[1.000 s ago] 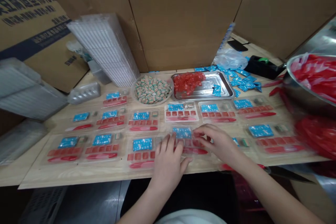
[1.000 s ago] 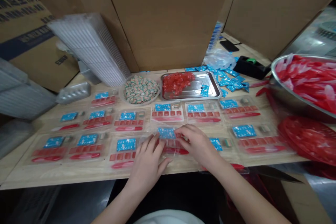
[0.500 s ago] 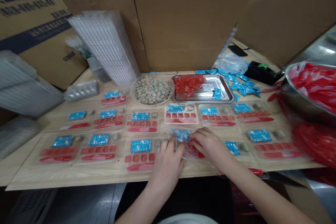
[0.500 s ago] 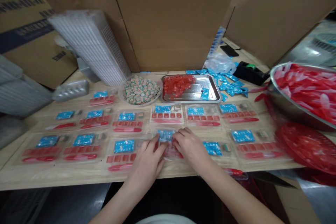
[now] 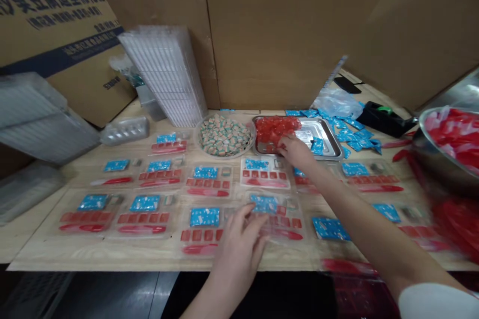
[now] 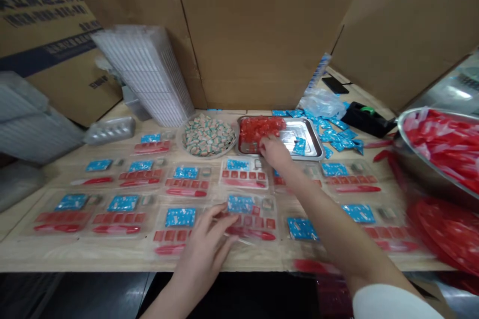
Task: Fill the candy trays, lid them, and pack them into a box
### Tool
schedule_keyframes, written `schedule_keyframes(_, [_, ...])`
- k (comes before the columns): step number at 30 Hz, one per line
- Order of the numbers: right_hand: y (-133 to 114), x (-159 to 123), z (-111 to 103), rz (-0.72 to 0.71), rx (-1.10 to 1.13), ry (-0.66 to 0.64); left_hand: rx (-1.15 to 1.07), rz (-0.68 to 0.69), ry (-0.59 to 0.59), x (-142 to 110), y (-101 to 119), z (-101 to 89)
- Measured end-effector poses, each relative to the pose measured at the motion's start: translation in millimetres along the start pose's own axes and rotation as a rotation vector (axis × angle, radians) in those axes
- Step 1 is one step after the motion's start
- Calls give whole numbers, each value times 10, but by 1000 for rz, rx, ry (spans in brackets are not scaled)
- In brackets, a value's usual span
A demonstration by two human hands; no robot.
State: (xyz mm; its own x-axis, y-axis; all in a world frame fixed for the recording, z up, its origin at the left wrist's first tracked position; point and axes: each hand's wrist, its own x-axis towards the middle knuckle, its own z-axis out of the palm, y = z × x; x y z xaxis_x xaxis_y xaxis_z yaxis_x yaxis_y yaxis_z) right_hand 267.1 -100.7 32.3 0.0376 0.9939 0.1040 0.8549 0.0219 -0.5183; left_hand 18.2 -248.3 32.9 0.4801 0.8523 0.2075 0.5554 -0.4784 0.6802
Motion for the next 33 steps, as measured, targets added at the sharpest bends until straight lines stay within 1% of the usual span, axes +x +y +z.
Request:
schedule_keyframes(1, [-69,-105,-41,-10,45,-45,-92,-22,43,50,-19,-46])
schedule_keyframes(2, [-151,-233,-89,-14,137,-114,-202,-64,84,118,-33,-85])
schedule_keyframes(3, [-240,-373,-139,-6,263,-200,-332,-120,113,200,-43,-111])
schedule_keyframes(4, [-333,-517,-186,25,451,-308,-484,-189,129,287,-46,-121])
schedule_keyframes(6, [-501,-783,-248,135,808,-486,-817,-321,89,440,-29,-94])
schedule_keyframes(7, [-568,-894,-259,195,938,-535,-963,-374,59,489,-9,-62])
schedule_keyframes(8, [-619,-986,-258,241,1008,-547,-1082,-417,32,514,15,-26])
schedule_keyframes(10, [-675,-1115,-226,289,1055,-519,-1239,-491,3,498,63,39])
schedule_keyframes(12, [-686,-1191,-181,299,1053,-486,-1329,-562,-22,432,89,71])
schedule_keyframes(14, [-680,-1242,-142,292,1043,-479,-1362,-609,-66,366,85,67])
schedule_keyframes(16, [-677,-1288,-116,260,1017,-467,-1339,-596,-105,328,65,41])
schedule_keyframes(18, [-686,-1344,-105,206,963,-442,-1285,-543,-155,316,50,11])
schedule_keyframes(20, [-708,-1425,-103,154,939,-397,-1249,-505,-192,314,50,-5])
schedule_keyframes(22, [-734,-1527,-106,76,927,-329,-1242,-517,-191,309,64,2])
schedule_keyframes(23, [-742,-1578,-107,19,883,-285,-1233,-529,-190,302,73,12])
schedule_keyframes(25, [-726,-1659,-113,-100,708,-199,-1170,-544,-220,271,84,35])
schedule_keyframes(26, [-698,-1678,-116,-139,605,-165,-1100,-535,-232,245,83,41])
schedule_keyframes(27, [-656,-1681,-119,-150,517,-131,-993,-509,-226,211,76,42])
schedule_keyframes(28, [-604,-1666,-121,-138,450,-92,-849,-461,-194,171,63,38])
schedule_keyframes(30, [-492,-1597,-114,-96,338,-9,-500,-297,-107,79,23,21])
schedule_keyframes(31, [-446,-1550,-101,-99,275,26,-334,-200,-89,32,0,14])
schedule_keyframes(33, [-398,-1457,-49,-183,149,46,-108,-36,-126,-45,-41,18])
